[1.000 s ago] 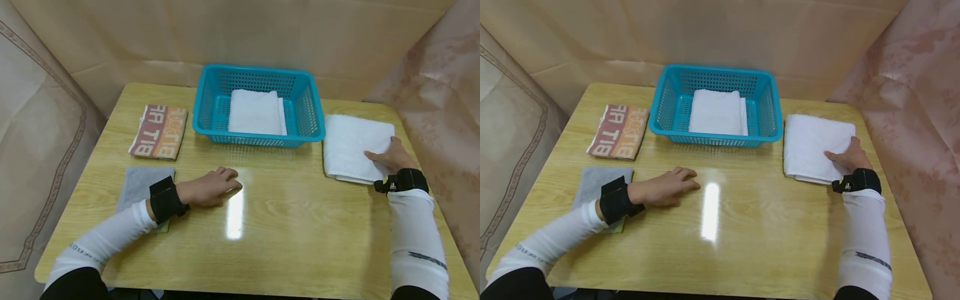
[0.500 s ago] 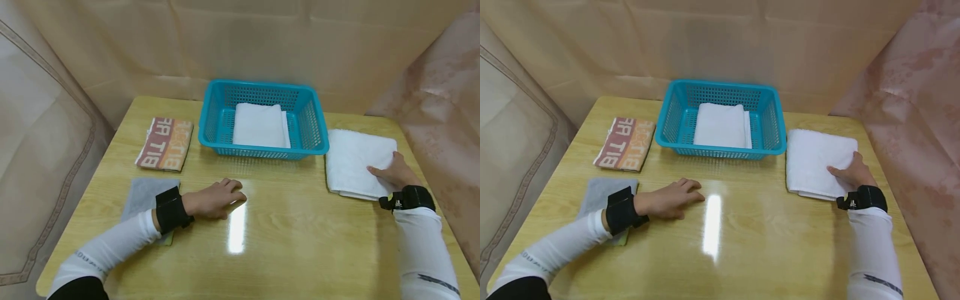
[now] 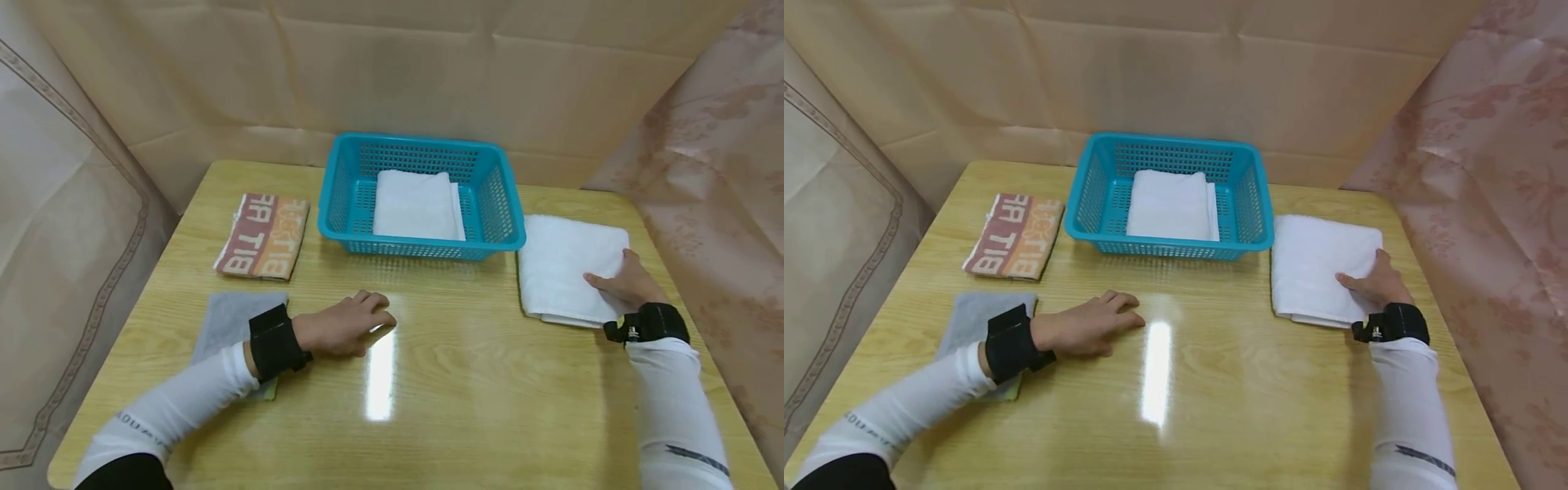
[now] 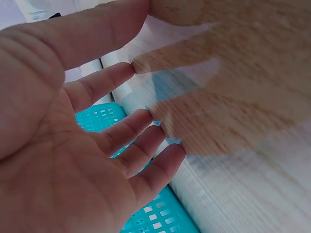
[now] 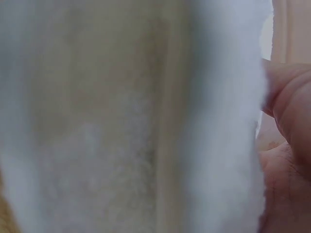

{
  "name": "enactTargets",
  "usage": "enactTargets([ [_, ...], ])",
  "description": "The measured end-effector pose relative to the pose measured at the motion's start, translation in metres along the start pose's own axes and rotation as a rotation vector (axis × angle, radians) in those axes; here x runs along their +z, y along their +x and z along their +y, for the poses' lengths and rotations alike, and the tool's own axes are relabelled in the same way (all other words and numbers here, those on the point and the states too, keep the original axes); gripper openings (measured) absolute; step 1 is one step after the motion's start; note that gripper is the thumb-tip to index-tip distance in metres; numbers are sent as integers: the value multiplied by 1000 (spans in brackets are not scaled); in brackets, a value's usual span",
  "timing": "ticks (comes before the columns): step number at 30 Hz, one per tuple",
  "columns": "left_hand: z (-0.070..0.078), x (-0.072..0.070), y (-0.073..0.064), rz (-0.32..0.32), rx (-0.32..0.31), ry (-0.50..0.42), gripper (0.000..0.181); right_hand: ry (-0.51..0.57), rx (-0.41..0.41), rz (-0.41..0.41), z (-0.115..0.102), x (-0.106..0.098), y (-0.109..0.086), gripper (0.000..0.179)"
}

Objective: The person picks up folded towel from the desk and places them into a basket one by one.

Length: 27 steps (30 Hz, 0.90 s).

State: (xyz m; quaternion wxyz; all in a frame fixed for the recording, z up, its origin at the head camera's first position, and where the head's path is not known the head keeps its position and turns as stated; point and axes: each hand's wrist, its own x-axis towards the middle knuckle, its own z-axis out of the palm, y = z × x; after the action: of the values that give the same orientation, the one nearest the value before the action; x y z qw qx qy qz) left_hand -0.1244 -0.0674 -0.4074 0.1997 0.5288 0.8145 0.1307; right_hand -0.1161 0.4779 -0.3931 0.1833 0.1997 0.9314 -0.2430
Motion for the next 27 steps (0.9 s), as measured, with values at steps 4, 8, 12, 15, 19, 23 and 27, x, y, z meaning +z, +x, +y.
enactTargets([
  [4,-2,2,1,0,-1,-4,56,-2,26,-2,-1,3,-3,119],
  [8,-4,4,1,-1,4,-1,56,0,19,1,-2,5,-6,118],
  [12,-4,5,2,-6,8,1,56,-12,12,-7,-2,7,-7,117],
  [15,-4,4,1,-8,16,14,56,-20,16,-9,-1,7,-8,118],
  [19,-2,1,1,9,39,60,56,-26,3,1,-2,7,-9,116],
  [23,-2,-2,0,7,36,83,56,-24,-10,9,-2,8,-9,114],
  [27,-4,-2,0,-9,33,74,56,-25,-24,11,0,11,-10,115],
])
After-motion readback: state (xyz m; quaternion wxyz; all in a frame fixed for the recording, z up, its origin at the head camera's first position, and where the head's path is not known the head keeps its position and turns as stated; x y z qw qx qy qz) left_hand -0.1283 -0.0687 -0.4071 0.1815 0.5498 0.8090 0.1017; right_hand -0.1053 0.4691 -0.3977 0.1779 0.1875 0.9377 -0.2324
